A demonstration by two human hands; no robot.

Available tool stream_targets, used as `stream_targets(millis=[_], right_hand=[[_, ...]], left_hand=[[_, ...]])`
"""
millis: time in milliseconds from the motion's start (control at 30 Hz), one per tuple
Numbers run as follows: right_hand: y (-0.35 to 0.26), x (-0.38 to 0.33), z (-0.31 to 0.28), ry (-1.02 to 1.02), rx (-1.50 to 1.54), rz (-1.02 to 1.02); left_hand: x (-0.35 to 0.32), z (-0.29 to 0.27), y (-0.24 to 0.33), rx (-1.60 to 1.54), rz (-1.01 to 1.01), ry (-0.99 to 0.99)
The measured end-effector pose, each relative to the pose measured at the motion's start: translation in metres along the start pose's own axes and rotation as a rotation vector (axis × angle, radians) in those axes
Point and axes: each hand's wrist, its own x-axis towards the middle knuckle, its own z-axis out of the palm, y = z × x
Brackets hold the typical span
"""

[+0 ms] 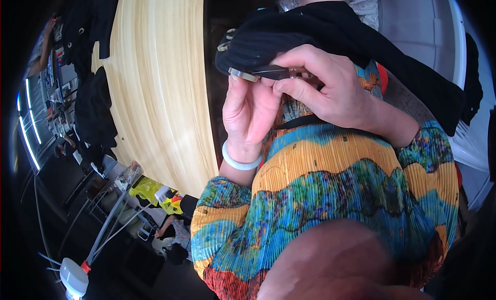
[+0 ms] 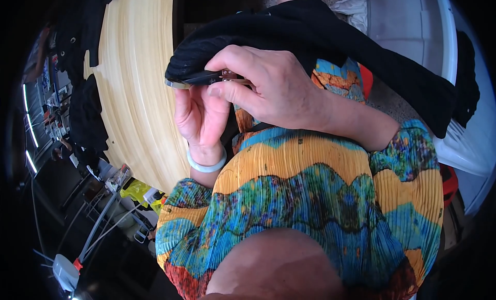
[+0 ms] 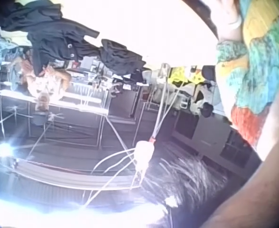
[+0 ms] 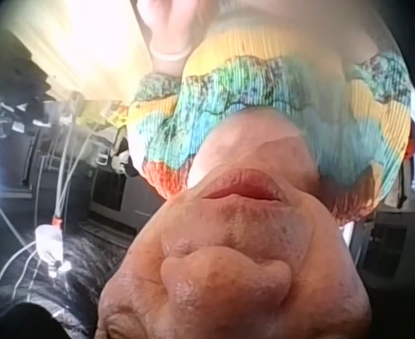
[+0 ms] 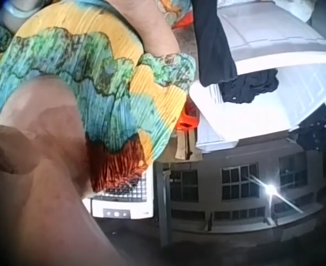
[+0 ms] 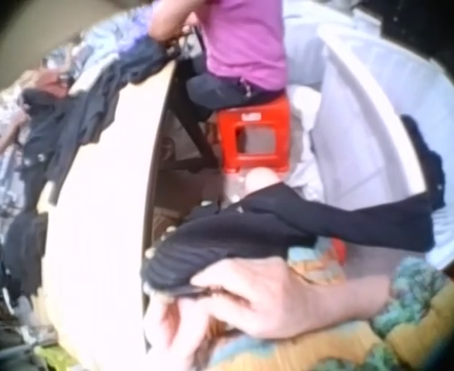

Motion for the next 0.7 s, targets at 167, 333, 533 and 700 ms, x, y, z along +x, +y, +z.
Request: stream_targets(millis=[167, 333, 533, 700], right_hand=[[-0.0009, 0.0008, 0.0008, -0.007, 0.024, 0.009], [-0.0006, 0.0004, 0.0011, -0.013, 0.016, 0.017], [-0.0031, 0.0004, 0.0014, -0.020, 0.018, 0.032], [-0.0028, -0.0035, 0.0025, 0.049, 0.315, 0.167]], left_hand=[[-0.0024, 0.0008, -0.0007, 0.160, 0.063, 0.068], [-0.0026, 0.0019, -0.0014, 0.226, 0.074, 0.070], [-0.0036, 0.0023, -0.0008, 0.235, 0.056, 0.063], [-0.0003, 0.0023, -0.0049, 0.216, 0.060, 0.090]])
